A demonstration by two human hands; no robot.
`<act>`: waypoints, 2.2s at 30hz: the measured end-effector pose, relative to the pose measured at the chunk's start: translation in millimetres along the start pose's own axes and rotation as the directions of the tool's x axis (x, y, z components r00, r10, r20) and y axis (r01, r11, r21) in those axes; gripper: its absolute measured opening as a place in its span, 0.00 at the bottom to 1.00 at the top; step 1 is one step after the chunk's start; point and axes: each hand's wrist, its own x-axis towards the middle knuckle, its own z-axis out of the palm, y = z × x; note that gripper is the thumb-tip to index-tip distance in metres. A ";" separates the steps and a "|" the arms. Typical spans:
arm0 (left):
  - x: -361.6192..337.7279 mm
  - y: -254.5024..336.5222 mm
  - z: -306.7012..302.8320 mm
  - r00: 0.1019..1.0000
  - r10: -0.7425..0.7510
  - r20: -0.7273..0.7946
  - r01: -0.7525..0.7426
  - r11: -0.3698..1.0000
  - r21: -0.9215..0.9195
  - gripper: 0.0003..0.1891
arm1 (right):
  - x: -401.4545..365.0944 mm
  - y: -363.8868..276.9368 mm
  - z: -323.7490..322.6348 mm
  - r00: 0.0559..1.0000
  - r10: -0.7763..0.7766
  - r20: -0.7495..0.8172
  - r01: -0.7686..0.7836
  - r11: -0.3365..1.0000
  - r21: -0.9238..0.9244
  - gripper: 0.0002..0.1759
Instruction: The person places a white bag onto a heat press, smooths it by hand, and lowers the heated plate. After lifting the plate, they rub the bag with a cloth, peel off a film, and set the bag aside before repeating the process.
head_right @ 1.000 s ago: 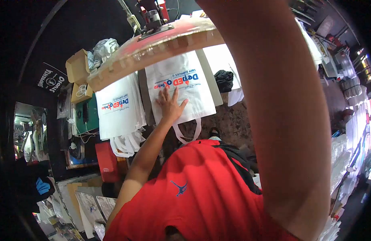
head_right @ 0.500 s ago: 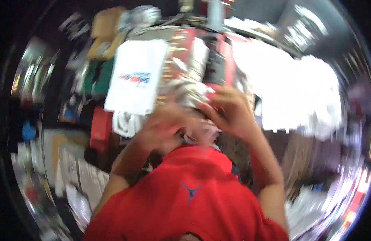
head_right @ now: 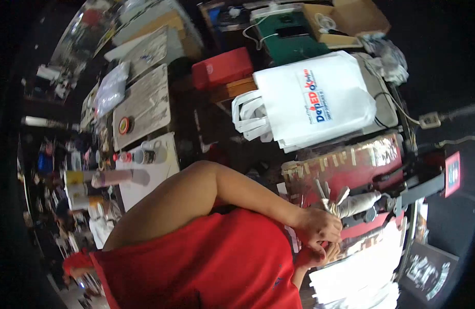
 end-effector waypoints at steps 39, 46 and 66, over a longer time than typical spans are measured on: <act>-39.1 -20.8 7.0 0.996 0.091 -0.014 -0.086 0.979 0.187 0.27 | -14.6 28.6 44.3 0.996 -0.001 0.089 -0.009 0.994 0.111 0.18; -43.3 -17.9 -0.7 0.990 0.128 -0.056 -0.119 0.981 0.152 0.27 | -12.7 33.3 43.1 0.992 0.012 0.127 -0.030 0.989 0.142 0.15; 61.3 -24.9 -5.9 0.994 0.023 0.111 -0.068 0.903 0.423 0.37 | 3.3 -9.7 16.3 0.988 0.146 0.044 -0.146 0.989 0.016 0.08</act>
